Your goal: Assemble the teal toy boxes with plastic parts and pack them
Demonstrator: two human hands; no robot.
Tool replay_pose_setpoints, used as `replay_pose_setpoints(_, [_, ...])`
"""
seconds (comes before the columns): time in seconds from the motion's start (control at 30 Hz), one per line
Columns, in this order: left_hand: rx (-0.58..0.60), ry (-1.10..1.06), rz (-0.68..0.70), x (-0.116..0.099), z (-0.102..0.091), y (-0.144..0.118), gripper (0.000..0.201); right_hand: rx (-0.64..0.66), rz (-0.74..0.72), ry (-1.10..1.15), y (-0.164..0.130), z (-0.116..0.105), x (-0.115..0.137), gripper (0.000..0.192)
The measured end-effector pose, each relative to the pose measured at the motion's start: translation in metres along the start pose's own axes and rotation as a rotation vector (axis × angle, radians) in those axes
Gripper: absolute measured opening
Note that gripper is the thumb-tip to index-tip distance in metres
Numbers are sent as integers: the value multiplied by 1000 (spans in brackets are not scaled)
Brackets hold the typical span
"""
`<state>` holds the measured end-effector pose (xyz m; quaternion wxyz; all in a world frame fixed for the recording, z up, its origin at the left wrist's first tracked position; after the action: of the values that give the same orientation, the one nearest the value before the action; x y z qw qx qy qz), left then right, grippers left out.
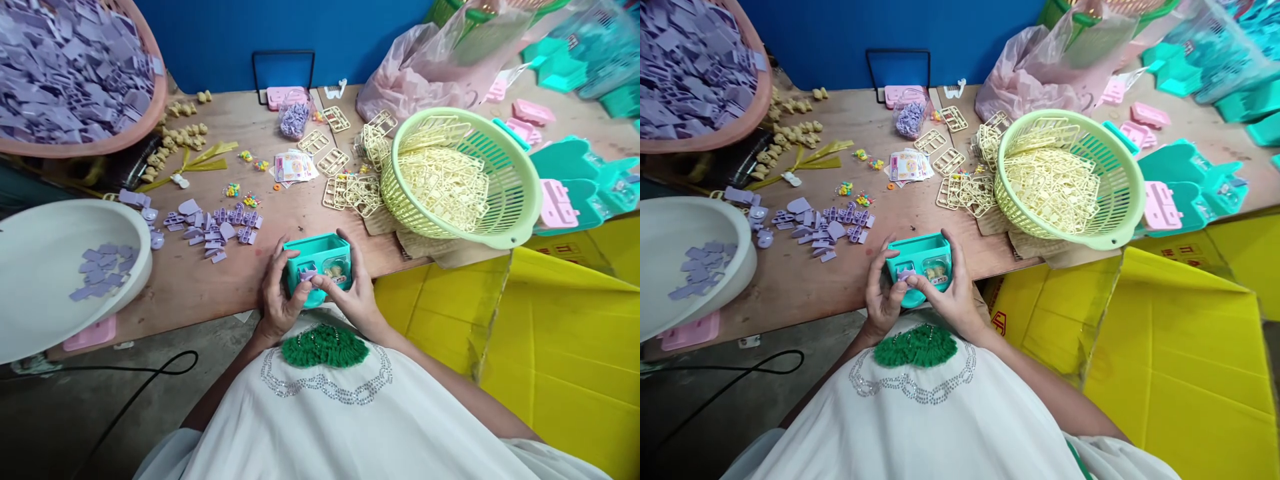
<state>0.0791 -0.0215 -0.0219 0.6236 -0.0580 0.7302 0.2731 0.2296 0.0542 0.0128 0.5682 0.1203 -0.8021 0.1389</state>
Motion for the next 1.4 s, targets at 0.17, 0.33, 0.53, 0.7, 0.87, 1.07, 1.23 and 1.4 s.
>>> replay_pose_setpoints(0.17, [-33,-49,42,-4,1,1,43,19,-54,-66,5,0,1,99])
replay_pose_setpoints(0.33, [-47,2,55,-8,1,3,40,2,-101,-63,2,-1,2,93])
replay_pose_setpoints(0.53, [-92,-15,28,-8,0,4,37,-24,-123,-52,3,1,-1,90])
replay_pose_setpoints(0.7, [-114,-29,-9,-9,1,8,44,9,-134,-87,14,5,-10,91])
replay_pose_setpoints(0.87, [-147,-75,-185,-2,-2,22,57,-53,-469,-196,24,-8,10,68])
replay_pose_setpoints(1.07, [60,-217,-264,9,-3,30,75,124,-879,-250,33,-7,36,30])
replay_pose_setpoints(1.23, [159,-340,-259,13,2,28,84,199,-781,-182,52,-3,29,39])
replay_pose_setpoints(1.4, [112,-417,-264,12,7,28,81,334,-840,-151,55,1,35,29])
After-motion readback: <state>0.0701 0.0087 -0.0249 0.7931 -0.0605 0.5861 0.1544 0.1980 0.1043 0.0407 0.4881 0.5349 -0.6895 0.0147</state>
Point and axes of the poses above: each hand's wrist, its own y-axis towards the middle knuckle, its own z-axis out of the palm, x = y × z, the point moved 6 cm from there along y, towards the middle knuckle, and after that the axes turned 6 degrees about -y, right-handed, at the moved point
